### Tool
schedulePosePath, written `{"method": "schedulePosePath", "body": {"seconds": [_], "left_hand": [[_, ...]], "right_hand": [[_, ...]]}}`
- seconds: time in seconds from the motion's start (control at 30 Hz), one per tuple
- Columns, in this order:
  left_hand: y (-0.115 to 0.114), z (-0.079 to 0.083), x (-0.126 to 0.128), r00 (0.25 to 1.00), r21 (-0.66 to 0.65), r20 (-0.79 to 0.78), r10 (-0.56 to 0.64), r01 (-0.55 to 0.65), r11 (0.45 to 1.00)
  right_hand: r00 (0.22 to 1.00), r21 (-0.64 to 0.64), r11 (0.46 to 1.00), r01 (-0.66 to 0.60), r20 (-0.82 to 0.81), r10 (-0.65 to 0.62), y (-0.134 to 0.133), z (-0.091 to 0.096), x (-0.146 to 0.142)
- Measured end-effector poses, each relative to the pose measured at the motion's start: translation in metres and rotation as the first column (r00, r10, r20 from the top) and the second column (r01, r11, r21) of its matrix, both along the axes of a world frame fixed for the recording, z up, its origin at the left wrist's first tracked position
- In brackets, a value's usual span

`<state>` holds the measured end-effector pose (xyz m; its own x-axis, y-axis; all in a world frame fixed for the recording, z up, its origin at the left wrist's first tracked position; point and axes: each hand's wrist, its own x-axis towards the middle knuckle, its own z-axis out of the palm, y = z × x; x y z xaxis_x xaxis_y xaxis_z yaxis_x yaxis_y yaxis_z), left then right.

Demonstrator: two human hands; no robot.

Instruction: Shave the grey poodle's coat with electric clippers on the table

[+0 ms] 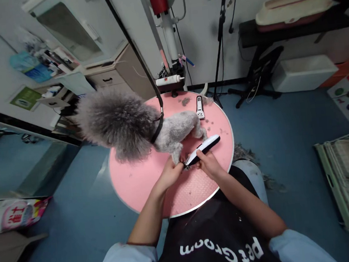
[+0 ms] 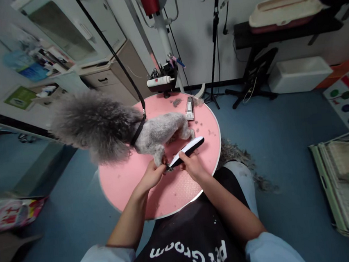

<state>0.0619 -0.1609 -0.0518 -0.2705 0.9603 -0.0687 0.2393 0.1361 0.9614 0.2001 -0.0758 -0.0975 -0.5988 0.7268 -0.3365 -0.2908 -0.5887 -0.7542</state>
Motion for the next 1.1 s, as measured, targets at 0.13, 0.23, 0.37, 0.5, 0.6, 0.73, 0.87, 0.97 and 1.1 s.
{"method": "schedulePosePath", "body": {"seconds": [0.13,0.23,0.37,0.5,0.6,0.73,0.87,0.97,1.1], "left_hand": [[0.0,-0.003,-0.001,1.0,-0.03,-0.001,0.023,-0.023,0.999],[0.001,-0.001,0.0,0.999,-0.047,0.028,0.029,-0.028,0.998],[0.002,0.005,0.003,0.992,-0.077,0.126,0.017,-0.007,0.997],[0.001,0.006,0.004,0.986,-0.108,0.166,0.03,-0.012,0.994],[0.0,0.005,0.004,0.982,-0.116,0.186,0.043,-0.021,0.993],[0.0,0.004,0.006,0.98,-0.127,0.195,0.04,-0.015,0.992],[0.001,0.009,0.006,0.984,-0.132,0.178,0.006,0.018,0.991],[0.001,0.015,0.005,0.985,-0.151,0.165,-0.039,0.064,0.987],[0.001,0.02,0.004,0.984,-0.159,0.165,-0.064,0.091,0.983]], "right_hand": [[0.978,0.269,0.946,0.181,0.047,-0.201,-0.027,-0.005,0.003],[0.951,0.326,0.898,0.295,-0.006,-0.31,-0.046,-0.013,0.006],[0.944,0.28,0.901,0.331,-0.1,-0.315,-0.055,-0.018,0.009],[0.973,0.137,0.977,0.161,-0.189,-0.134,-0.037,-0.012,0.016],[0.982,0.028,0.995,0.094,-0.168,-0.088,-0.014,-0.004,0.024],[0.99,0.026,1.0,-0.007,-0.143,0.01,0.006,0.003,0.029],[0.981,0.116,0.989,-0.087,-0.162,0.106,0.016,0.005,0.026],[0.965,0.165,0.967,-0.194,-0.142,0.218,0.024,0.008,0.022],[0.914,0.205,0.914,-0.351,-0.14,0.382,0.036,0.013,0.018]]}}
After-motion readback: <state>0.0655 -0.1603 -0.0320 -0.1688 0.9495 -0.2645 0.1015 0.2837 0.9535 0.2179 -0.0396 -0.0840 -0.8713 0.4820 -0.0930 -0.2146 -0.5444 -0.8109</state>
